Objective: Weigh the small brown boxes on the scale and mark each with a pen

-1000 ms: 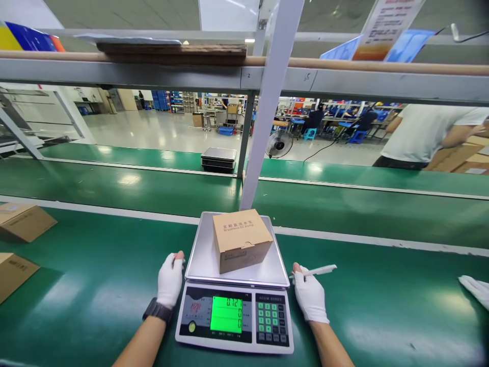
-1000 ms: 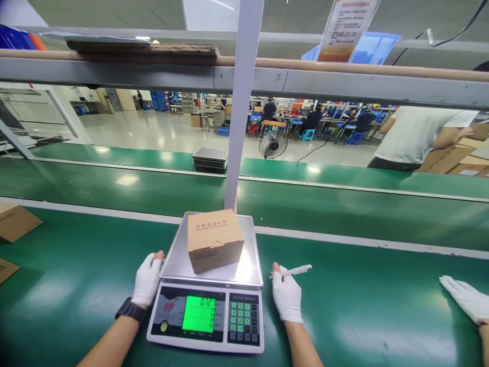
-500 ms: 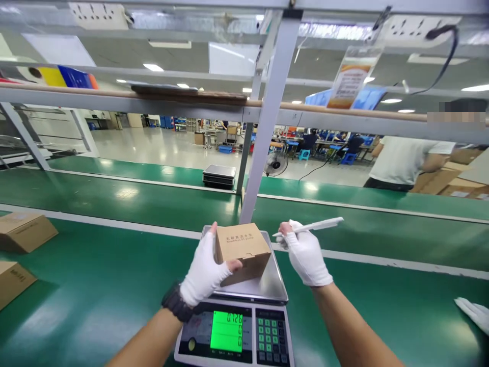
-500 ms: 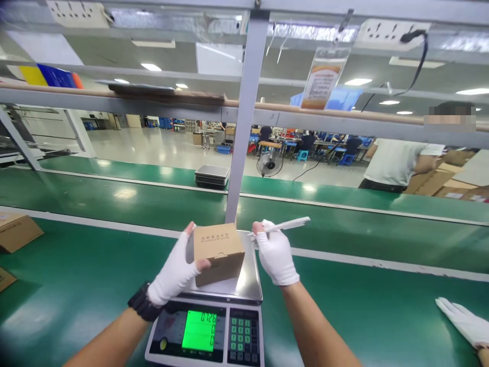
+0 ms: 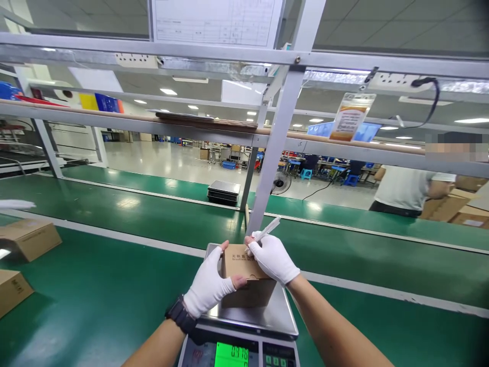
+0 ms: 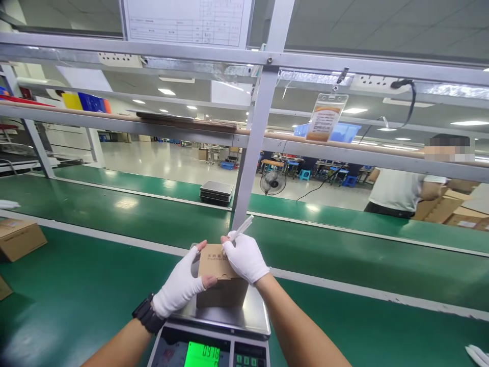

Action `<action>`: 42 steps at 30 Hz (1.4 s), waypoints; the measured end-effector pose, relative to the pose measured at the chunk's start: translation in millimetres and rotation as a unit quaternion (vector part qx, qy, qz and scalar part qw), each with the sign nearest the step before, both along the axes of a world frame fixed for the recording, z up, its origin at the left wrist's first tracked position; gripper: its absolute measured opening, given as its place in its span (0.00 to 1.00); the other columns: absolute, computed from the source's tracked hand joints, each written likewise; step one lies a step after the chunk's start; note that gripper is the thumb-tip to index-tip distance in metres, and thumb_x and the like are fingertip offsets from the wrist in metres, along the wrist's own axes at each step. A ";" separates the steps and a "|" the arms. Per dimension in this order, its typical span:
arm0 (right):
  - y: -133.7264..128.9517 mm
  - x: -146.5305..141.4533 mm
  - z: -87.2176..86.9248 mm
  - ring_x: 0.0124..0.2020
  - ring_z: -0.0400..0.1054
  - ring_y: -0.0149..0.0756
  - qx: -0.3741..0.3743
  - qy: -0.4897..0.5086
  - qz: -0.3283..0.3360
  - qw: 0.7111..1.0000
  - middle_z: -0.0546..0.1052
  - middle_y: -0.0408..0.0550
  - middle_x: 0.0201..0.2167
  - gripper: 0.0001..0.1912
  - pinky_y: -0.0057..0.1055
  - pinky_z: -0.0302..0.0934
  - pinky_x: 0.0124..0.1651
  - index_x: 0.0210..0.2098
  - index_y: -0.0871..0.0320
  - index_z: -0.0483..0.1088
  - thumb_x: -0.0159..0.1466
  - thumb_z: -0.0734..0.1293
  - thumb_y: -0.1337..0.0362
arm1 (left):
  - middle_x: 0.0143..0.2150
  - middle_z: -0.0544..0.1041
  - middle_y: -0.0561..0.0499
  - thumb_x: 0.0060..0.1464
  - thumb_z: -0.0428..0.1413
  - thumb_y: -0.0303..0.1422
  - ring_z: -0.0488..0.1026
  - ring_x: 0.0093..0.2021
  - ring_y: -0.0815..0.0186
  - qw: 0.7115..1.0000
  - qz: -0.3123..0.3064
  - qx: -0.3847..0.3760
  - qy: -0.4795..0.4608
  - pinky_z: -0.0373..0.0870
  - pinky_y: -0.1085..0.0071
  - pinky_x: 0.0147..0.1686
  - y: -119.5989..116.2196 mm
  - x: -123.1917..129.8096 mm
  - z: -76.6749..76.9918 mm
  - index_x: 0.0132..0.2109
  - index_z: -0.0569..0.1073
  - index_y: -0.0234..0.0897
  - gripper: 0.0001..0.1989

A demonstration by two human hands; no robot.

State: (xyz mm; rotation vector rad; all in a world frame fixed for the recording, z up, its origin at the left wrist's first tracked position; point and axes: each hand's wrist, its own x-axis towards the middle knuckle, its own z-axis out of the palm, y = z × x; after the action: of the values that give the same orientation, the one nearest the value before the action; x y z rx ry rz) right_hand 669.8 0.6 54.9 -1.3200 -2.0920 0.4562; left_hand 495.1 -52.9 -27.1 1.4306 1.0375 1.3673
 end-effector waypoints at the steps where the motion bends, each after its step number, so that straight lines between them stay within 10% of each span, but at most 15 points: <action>1: -0.1 -0.9 0.1 0.30 0.68 0.36 0.001 -0.003 -0.002 1.000 0.75 0.47 0.26 0.17 0.29 0.57 0.37 0.24 0.57 0.65 0.67 0.58 0.57 | 0.60 0.63 0.39 0.38 0.70 0.49 0.62 0.59 0.50 1.000 0.002 0.000 0.001 0.63 0.57 0.60 0.1 0.3 -0.4 0.65 0.56 0.36 0.52; 42: 3.6 4.6 -8.3 0.29 0.68 0.39 0.017 0.099 -0.052 0.994 0.74 0.46 0.24 0.18 0.30 0.58 0.37 0.22 0.56 0.65 0.65 0.59 0.55 | 0.61 0.61 0.39 0.36 0.69 0.52 0.59 0.62 0.48 1.000 0.015 -0.008 0.004 0.61 0.55 0.62 3.2 0.6 -4.2 0.65 0.56 0.36 0.54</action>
State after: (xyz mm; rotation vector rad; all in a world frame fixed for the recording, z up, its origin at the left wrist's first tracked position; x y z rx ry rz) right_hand 674.5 4.2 46.6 -1.3005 -1.8519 0.4838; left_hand 495.7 -49.7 -31.3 1.4152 1.0762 1.3735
